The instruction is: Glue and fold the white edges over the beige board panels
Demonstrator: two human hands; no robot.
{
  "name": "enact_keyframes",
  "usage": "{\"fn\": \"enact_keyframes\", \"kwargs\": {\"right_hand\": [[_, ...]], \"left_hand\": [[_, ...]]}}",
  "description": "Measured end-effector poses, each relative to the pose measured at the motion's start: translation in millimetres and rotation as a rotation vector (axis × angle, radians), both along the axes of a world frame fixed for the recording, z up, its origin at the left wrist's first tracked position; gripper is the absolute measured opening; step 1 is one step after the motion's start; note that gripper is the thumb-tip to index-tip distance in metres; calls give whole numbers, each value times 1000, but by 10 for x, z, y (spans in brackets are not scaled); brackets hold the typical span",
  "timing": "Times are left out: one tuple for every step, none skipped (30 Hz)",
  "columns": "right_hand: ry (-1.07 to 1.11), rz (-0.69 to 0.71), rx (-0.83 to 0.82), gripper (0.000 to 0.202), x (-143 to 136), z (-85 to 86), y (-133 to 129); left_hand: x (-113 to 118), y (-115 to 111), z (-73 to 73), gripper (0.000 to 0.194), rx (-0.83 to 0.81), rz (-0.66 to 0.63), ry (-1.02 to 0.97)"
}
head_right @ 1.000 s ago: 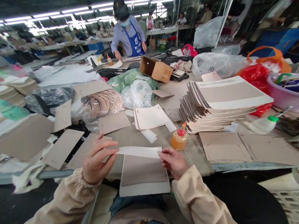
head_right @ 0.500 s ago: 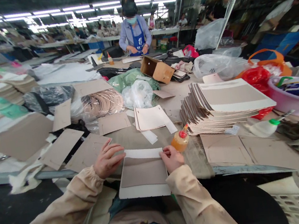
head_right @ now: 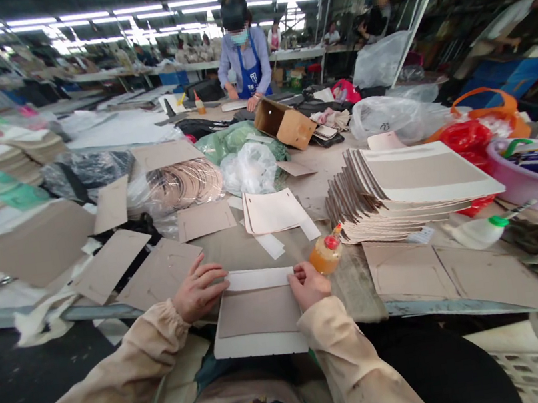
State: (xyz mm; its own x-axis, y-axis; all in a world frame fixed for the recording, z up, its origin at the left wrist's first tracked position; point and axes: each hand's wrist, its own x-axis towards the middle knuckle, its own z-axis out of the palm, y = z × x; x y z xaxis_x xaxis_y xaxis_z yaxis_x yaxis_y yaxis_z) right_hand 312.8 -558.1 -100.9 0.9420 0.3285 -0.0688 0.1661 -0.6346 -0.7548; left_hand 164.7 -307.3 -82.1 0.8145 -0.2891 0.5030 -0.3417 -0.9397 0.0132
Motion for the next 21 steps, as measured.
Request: {"fn": "enact_keyframes", "kwargs": {"right_hand": [[6,5,-10,18,1,12,2],[11,10,-20,18,1,24,5],[15,15,-29,18,2,34,7],[17,19,-38,18,2,42,10],[18,21,-45,18,3,46,11],[17,22,-49,18,3,46,12],[13,24,-53,18,3,42,11],[8,28,-56,18,3,35,9],[3,33,-59,18,2,25,7],[-1,38,-61,19,2,14,4],[-4,40,-62,19,2,2,1],[-6,41,-63,20,1,-9,-1],[-10,40,-63,21,0,-19,-3],[-16,38,-63,21,0,-28,-4],[-22,38,-62,22,-1,-37,-4],[-27,40,-61,22,-1,-46,-4],[-32,42,-59,23,-1,-54,-4],[-35,45,-58,23,-1,-64,-5],[-40,47,-56,23,0,-74,-6],[-46,47,-55,24,1,-85,-7],[-54,45,-52,24,2,-95,-9]], "left_hand": [[-6,-4,-5,20,-2,-7,9],[-13,-6,-12,20,-7,-13,19],[-20,-7,-20,21,-13,-15,33],[-26,-8,-30,21,-21,-13,47],[-33,-8,-40,22,-26,-9,59],[-37,-8,-50,22,-29,-5,68],[-41,-8,-60,22,-29,-2,76],[-43,-7,-70,22,-27,1,79],[-43,-6,-78,22,-24,3,78],[-41,-4,-86,22,-20,6,74],[-38,-1,-92,21,-17,9,67],[-35,2,-97,20,-15,12,57],[-31,5,-102,20,-13,14,45],[-28,9,-107,19,-11,17,35],[-25,12,-111,18,-8,20,28],[-22,15,-115,18,-5,25,23],[-21,16,-119,18,-2,30,23],[-21,17,-124,18,1,38,26],[-21,17,-129,18,1,44,28],[-22,15,-134,19,1,50,33],[-24,12,-140,19,-2,54,38]]}}
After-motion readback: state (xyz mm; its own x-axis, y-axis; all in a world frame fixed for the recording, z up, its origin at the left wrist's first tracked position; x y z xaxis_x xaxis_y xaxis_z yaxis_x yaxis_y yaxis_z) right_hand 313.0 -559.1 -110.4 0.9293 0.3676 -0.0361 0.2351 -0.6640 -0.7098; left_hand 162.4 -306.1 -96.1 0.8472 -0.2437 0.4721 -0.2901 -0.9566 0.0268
